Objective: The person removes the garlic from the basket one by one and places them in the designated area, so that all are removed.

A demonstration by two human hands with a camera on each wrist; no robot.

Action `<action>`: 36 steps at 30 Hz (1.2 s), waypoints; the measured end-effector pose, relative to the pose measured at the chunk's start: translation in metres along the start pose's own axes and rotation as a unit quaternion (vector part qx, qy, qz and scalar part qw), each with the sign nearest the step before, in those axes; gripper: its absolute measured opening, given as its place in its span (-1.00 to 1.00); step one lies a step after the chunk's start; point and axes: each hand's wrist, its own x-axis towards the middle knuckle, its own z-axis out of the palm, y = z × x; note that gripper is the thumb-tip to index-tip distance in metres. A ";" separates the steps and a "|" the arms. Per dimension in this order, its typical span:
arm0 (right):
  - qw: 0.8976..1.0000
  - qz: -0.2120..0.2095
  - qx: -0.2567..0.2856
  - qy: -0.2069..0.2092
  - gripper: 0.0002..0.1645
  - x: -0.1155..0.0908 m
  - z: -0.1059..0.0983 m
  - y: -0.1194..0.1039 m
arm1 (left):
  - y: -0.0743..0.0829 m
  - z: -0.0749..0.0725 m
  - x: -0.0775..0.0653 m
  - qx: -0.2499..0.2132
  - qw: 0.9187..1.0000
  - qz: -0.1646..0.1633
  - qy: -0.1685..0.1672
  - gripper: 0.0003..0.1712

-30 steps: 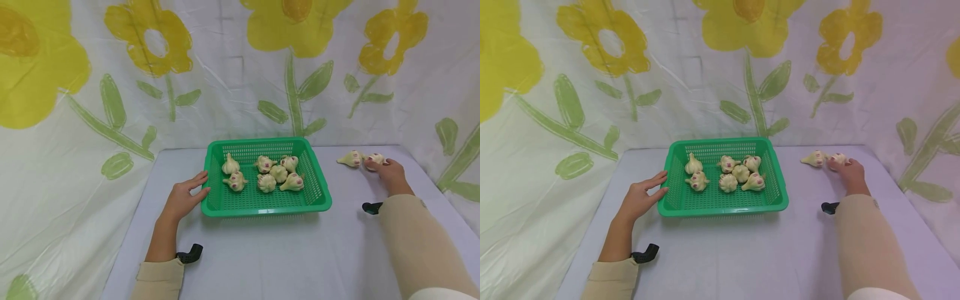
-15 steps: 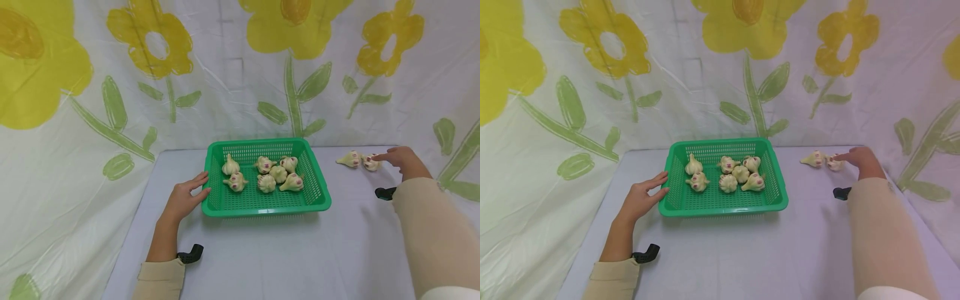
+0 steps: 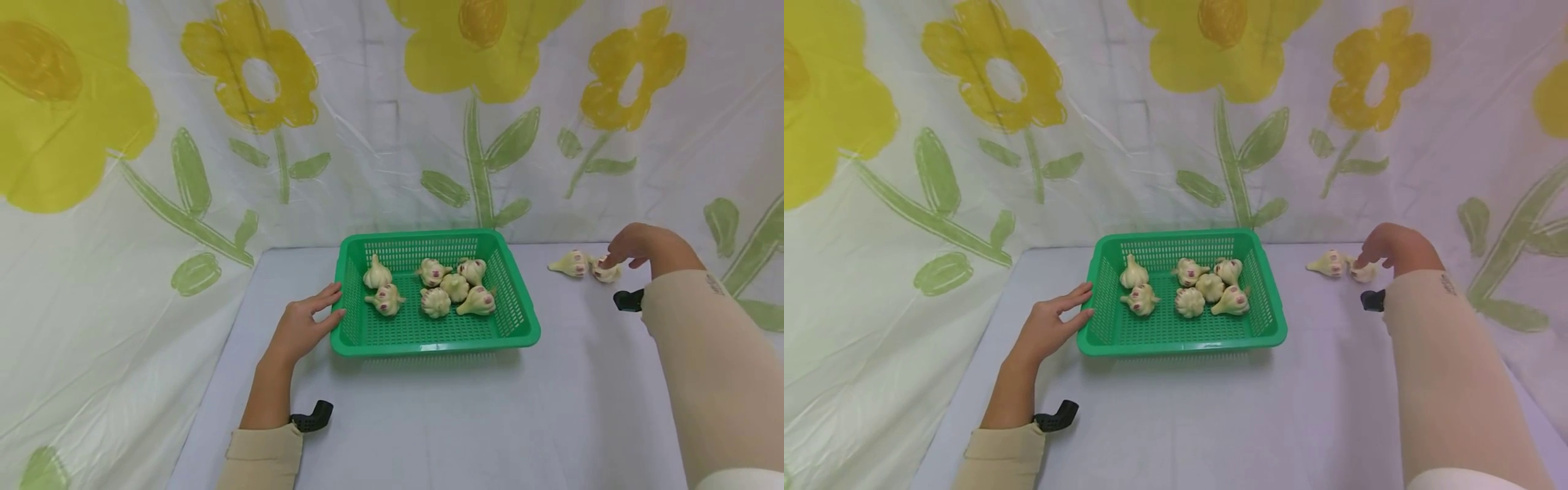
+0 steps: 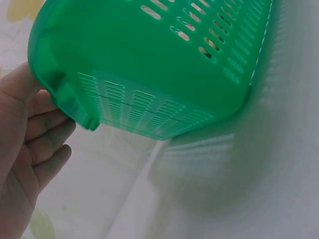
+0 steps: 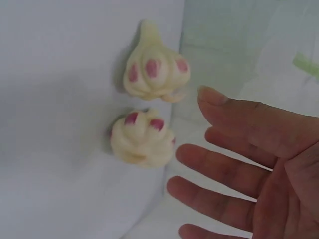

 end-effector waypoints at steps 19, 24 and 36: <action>0.988 -0.140 -0.065 0.028 -0.18 -0.042 -0.004 -0.108 | 0.000 -0.003 0.000 -0.002 1.000 0.015 0.006 -0.48; 0.978 -0.205 -0.036 0.023 -0.21 -0.044 0.003 -0.132 | 0.000 -0.003 0.000 -0.006 1.000 0.013 0.006 -0.48; 0.905 -0.358 0.225 -0.042 -0.31 -0.009 0.045 -0.160 | 0.000 -0.001 0.000 -0.005 1.000 0.015 0.005 -0.48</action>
